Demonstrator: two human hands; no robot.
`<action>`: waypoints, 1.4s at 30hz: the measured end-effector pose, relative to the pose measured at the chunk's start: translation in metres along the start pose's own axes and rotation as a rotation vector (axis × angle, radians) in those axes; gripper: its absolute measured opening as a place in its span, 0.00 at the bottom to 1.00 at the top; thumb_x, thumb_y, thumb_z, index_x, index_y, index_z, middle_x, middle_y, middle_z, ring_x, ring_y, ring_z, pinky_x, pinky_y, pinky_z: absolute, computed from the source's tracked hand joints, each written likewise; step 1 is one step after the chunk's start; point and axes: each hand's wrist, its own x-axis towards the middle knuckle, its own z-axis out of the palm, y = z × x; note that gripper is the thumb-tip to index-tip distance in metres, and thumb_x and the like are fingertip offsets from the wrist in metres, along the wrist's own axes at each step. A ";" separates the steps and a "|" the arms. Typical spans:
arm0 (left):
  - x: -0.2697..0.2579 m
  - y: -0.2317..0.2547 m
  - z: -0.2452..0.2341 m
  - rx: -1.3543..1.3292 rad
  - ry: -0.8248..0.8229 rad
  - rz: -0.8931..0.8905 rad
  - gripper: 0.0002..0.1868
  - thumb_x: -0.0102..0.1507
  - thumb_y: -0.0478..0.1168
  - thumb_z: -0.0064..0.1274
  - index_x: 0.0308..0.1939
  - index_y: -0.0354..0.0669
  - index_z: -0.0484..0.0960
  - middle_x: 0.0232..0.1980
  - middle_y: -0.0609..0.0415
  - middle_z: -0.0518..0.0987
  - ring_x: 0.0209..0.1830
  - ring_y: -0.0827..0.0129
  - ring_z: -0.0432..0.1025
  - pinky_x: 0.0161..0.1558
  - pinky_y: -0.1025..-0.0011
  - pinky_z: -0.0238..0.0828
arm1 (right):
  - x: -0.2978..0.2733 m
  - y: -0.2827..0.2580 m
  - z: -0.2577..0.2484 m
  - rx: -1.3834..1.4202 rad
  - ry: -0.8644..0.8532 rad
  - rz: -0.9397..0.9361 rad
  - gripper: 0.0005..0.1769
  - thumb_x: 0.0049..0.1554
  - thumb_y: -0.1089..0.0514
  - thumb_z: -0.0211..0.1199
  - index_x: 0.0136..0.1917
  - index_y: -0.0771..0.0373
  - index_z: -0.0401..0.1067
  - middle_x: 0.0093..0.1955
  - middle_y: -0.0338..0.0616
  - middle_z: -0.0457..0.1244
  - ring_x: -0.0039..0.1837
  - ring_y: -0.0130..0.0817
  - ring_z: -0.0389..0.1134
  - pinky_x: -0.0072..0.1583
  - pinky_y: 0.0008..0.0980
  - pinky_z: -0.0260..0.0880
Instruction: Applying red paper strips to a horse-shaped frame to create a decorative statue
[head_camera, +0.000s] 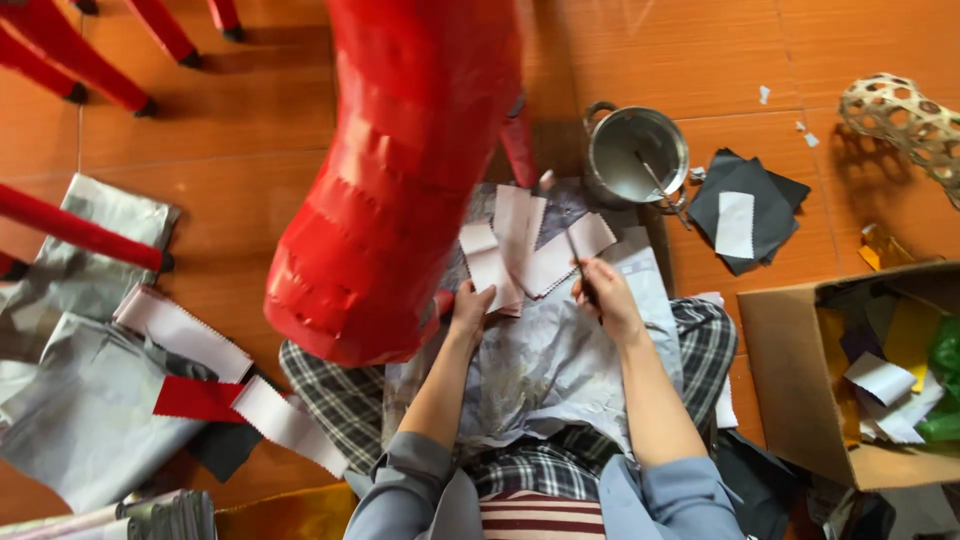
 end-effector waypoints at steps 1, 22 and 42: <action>0.016 -0.012 -0.006 0.001 -0.002 0.003 0.29 0.59 0.38 0.62 0.61 0.46 0.66 0.50 0.42 0.74 0.42 0.52 0.75 0.34 0.47 0.80 | -0.008 0.000 0.009 -0.129 -0.045 0.022 0.14 0.65 0.57 0.48 0.62 0.58 0.66 0.30 0.55 0.65 0.26 0.36 0.66 0.20 0.18 0.51; -0.034 0.035 0.006 -0.373 -0.022 -0.307 0.29 0.62 0.33 0.42 0.66 0.28 0.52 0.64 0.28 0.52 0.51 0.19 0.64 0.43 0.29 0.68 | -0.085 -0.014 0.044 -1.643 -0.090 -0.227 0.16 0.58 0.51 0.54 0.58 0.38 0.71 0.41 0.45 0.65 0.44 0.51 0.70 0.44 0.45 0.73; -0.037 0.049 0.010 -0.360 0.093 -0.298 0.36 0.61 0.35 0.46 0.70 0.28 0.50 0.67 0.32 0.53 0.61 0.28 0.60 0.39 0.31 0.72 | -0.134 0.014 0.056 -1.507 -0.289 0.084 0.18 0.56 0.56 0.47 0.58 0.54 0.68 0.41 0.55 0.69 0.49 0.55 0.72 0.50 0.53 0.71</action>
